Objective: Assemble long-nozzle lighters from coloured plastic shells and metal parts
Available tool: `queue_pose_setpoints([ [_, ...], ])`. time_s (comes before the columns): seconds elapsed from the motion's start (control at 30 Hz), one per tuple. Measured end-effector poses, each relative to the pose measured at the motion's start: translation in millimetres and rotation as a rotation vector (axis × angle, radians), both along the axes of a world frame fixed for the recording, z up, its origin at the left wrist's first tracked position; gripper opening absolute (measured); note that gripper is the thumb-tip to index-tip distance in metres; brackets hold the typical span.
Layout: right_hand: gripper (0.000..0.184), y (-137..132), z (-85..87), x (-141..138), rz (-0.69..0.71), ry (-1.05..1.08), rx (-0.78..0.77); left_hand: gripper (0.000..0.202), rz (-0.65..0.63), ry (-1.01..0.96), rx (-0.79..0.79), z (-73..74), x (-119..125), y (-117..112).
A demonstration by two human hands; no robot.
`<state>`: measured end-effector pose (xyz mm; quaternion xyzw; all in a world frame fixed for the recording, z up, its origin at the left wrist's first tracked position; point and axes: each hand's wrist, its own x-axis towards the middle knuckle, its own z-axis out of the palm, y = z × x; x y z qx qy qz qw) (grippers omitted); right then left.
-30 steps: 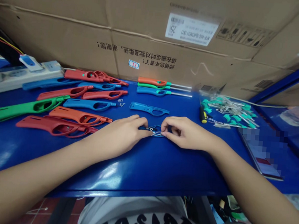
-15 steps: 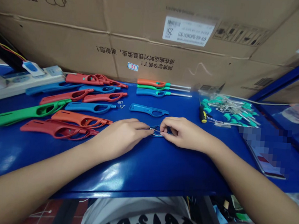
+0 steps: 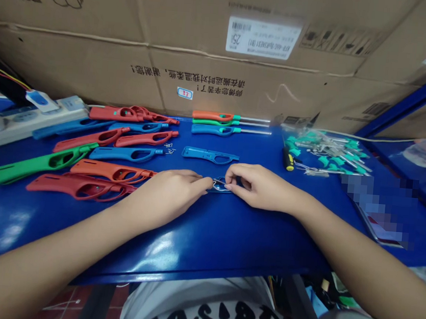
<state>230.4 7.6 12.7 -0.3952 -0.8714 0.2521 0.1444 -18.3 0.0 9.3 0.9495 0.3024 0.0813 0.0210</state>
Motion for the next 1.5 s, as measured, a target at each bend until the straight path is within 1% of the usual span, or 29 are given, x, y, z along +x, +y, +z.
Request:
queue_pose_setpoints([
  [0.07, 0.004, -0.3, 0.3, 0.0, 0.006, 0.003, -0.006, 0.017, -0.016, 0.048, 0.044, 0.5, 0.0, -1.9],
  [0.13, 0.003, -0.3, -0.6, -0.5, 0.004, 0.002, -0.006, 0.017, -0.024, 0.054, 0.059, 0.3, 0.4, -2.4],
  [0.27, 0.009, 0.6, -5.4, -3.8, -0.065, -0.002, 0.007, 0.012, 0.037, -0.005, -0.029, -1.5, 1.5, -0.3],
  [0.33, 0.010, 0.9, -7.8, -5.8, -0.102, -0.012, 0.033, 0.013, 0.073, -0.054, -0.070, -3.2, 1.2, 0.9],
  [0.43, 0.010, 0.5, -10.0, -7.9, -0.113, -0.040, 0.065, 0.015, 0.112, -0.122, -0.091, -6.1, -0.1, 1.4],
  [0.57, 0.010, -0.7, -11.9, -9.2, -0.122, -0.071, 0.100, 0.015, 0.132, -0.176, -0.120, -8.6, -0.2, 1.1],
  [0.83, 0.010, 0.7, -19.5, -13.0, -0.116, -0.054, 0.186, 0.013, 0.147, -0.214, -0.177, -7.7, 2.5, 2.1],
  [0.93, 0.011, 0.6, -20.0, -14.7, -0.119, -0.060, 0.207, 0.013, 0.153, -0.157, -0.135, -5.5, 3.5, 1.4],
  [1.03, 0.009, 1.0, -17.7, -14.0, -0.132, -0.057, 0.175, 0.018, 0.110, -0.086, -0.083, -3.9, 4.2, 0.2],
  [1.13, 0.007, 2.1, -13.0, -10.2, -0.155, -0.004, 0.118, 0.025, 0.009, -0.084, -0.049, -5.6, 4.1, 0.2],
  [1.2, 0.007, 2.6, -8.8, -6.6, -0.194, 0.043, 0.041, 0.030, -0.043, -0.076, -0.011, -8.3, 3.7, 0.9],
  [1.27, 0.006, 2.5, -4.5, -3.0, -0.218, 0.074, -0.050, 0.033, -0.066, -0.060, 0.020, -10.5, 3.1, 1.6],
  [1.37, 0.007, 2.1, -0.1, 1.3, -0.161, 0.097, -0.101, 0.035, -0.069, -0.027, 0.046, -11.2, 2.5, 1.8],
  [1.43, 0.012, 2.7, 0.2, 3.1, -0.089, 0.094, -0.087, 0.036, -0.066, 0.000, 0.060, -10.2, 2.4, 1.5],
  [1.5, 0.011, 4.1, -1.4, 4.2, -0.035, 0.078, -0.061, 0.036, -0.063, 0.022, 0.072, -9.3, 2.6, 1.3],
])
